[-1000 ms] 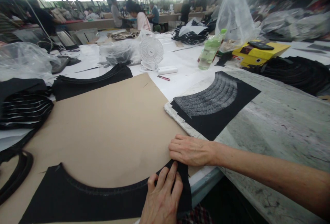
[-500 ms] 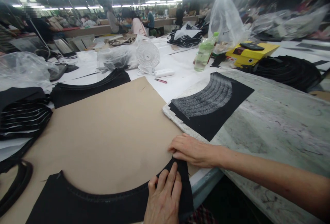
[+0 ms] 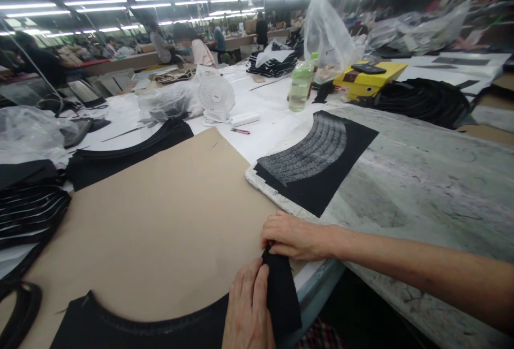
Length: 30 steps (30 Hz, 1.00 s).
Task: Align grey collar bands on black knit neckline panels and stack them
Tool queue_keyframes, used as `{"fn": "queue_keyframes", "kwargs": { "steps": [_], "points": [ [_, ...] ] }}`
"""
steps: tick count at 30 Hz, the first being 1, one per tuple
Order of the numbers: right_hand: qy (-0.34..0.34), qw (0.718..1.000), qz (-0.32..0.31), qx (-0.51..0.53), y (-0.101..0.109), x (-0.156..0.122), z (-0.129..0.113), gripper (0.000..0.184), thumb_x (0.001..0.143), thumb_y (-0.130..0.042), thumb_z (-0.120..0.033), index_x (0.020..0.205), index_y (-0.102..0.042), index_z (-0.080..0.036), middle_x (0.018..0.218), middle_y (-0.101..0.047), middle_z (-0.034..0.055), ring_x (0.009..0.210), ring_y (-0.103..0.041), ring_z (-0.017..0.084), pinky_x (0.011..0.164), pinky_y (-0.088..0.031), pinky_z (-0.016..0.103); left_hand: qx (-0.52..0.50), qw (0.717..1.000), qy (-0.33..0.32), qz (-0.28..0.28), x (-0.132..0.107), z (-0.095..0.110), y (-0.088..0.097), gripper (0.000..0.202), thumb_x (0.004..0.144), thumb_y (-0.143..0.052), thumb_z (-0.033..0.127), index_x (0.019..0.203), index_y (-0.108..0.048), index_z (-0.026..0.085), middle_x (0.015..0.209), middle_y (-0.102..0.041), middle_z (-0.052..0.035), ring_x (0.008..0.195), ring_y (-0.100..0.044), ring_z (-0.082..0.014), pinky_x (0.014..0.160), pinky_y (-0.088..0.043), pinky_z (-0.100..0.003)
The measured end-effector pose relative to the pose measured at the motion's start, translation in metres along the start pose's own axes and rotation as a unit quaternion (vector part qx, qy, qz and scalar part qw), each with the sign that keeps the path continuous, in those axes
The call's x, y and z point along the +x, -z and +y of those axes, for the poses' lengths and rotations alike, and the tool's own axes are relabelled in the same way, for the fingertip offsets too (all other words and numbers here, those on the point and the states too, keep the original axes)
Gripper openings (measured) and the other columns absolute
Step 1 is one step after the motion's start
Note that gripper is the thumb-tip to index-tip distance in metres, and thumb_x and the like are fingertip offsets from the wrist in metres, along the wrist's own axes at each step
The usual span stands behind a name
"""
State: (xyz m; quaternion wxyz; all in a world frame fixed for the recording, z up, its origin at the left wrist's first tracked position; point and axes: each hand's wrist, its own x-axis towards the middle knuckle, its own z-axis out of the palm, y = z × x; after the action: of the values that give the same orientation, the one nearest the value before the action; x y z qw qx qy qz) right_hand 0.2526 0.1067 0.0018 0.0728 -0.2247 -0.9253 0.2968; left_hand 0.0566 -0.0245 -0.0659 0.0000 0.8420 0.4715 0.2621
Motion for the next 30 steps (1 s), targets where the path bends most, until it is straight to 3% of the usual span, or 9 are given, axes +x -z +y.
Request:
{"fn": "queue_keyframes", "kwargs": {
  "steps": [4,8,13,22,30],
  "points": [
    [0.004,1.0,0.004,-0.012,-0.002,0.002,0.004,0.008,0.086,-0.06,-0.014,0.091,-0.062,-0.02,0.088,-0.063,-0.0003,0.09,-0.054,0.015,0.082,-0.034,0.03,-0.014,1.0,0.0,-0.023,0.004,-0.008,0.001,0.059,0.078,-0.037,-0.001,0.137,-0.038,0.004,0.121,-0.055,-0.016,0.114,-0.05,-0.0233,0.095,-0.048,-0.037],
    [0.022,0.998,0.003,-0.067,0.0,0.0,0.002,0.009,0.089,-0.055,-0.015,0.089,-0.063,-0.02,0.087,-0.063,0.0006,0.088,-0.054,0.015,0.08,-0.033,0.031,0.015,0.997,-0.015,-0.081,0.005,-0.009,0.001,0.059,0.079,-0.037,-0.002,0.137,-0.04,0.006,0.114,-0.059,-0.0142,0.104,-0.055,-0.0238,0.09,-0.052,-0.037],
    [0.043,0.995,0.004,-0.092,0.004,-0.005,0.0,0.013,0.09,-0.05,-0.013,0.092,-0.062,-0.019,0.088,-0.062,0.0023,0.086,-0.054,0.016,0.079,-0.034,0.031,0.077,0.995,-0.044,-0.043,0.0,-0.01,-0.003,0.06,0.077,-0.039,-0.002,0.137,-0.042,0.005,0.117,-0.059,-0.0147,0.108,-0.054,-0.0255,0.09,-0.051,-0.037],
    [0.037,0.996,0.003,-0.081,0.004,-0.003,-0.001,0.011,0.084,-0.057,-0.014,0.093,-0.061,-0.019,0.091,-0.061,0.0015,0.088,-0.054,0.017,0.08,-0.034,0.031,0.078,0.996,-0.045,-0.017,-0.005,-0.012,-0.008,0.062,0.079,-0.039,0.001,0.141,-0.037,0.006,0.118,-0.059,-0.0148,0.111,-0.054,-0.0237,0.092,-0.05,-0.035],
    [0.042,0.993,-0.011,-0.108,0.008,0.001,-0.002,0.008,0.084,-0.057,-0.013,0.085,-0.06,-0.02,0.087,-0.061,-0.0004,0.084,-0.052,0.015,0.076,-0.033,0.03,0.07,0.996,-0.04,-0.027,-0.006,-0.011,-0.007,0.068,0.08,-0.038,0.001,0.147,-0.028,0.007,0.119,-0.059,-0.0149,0.111,-0.055,-0.0242,0.092,-0.05,-0.035]
  ]
}}
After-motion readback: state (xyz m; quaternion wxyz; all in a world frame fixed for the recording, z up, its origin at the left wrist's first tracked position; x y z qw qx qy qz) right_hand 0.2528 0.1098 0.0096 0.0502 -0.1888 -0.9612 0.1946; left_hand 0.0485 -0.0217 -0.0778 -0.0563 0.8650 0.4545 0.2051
